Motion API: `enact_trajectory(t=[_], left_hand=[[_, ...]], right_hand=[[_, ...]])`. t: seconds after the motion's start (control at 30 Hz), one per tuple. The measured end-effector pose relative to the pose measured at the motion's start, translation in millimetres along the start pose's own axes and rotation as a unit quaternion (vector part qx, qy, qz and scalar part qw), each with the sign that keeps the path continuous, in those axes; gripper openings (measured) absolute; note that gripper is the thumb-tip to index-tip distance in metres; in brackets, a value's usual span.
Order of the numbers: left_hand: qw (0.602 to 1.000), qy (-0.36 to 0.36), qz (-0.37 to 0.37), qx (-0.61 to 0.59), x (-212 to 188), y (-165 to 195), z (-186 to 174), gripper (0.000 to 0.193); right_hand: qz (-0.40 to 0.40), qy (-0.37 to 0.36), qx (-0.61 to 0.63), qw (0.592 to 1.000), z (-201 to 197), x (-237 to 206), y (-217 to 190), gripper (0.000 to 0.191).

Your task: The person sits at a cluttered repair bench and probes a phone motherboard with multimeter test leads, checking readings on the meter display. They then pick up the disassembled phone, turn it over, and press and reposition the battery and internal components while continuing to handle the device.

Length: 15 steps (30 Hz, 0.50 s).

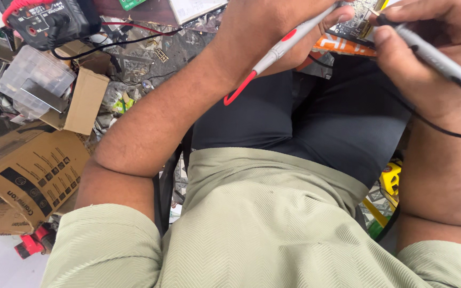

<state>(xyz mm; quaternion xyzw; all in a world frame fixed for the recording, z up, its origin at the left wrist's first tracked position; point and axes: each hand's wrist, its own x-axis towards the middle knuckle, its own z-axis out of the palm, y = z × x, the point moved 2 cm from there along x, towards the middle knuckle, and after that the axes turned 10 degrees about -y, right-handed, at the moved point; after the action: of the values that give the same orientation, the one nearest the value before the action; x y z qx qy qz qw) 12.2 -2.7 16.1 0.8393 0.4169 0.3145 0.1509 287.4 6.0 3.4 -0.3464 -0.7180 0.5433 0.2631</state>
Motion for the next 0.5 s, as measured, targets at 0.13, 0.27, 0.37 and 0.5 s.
enact_trajectory(t=[0.13,0.27,0.37,0.5], left_hand=[[1.0,-0.001,0.004,0.0,1,0,0,0.014],[1.0,0.006,0.0,-0.006,1,0,-1,0.017],[1.0,0.002,-0.003,-0.003,1,0,-1,0.018],[1.0,-0.005,-0.013,-0.006,1,0,0,0.019]], right_hand=[[-0.02,-0.011,-0.049,0.999,-3,-3,9,0.016],[-0.013,-0.017,-0.035,0.999,-3,-4,10,0.016],[-0.019,-0.018,-0.063,0.998,-4,-2,5,0.016],[-0.049,-0.012,-0.109,0.993,-3,6,-1,0.014]])
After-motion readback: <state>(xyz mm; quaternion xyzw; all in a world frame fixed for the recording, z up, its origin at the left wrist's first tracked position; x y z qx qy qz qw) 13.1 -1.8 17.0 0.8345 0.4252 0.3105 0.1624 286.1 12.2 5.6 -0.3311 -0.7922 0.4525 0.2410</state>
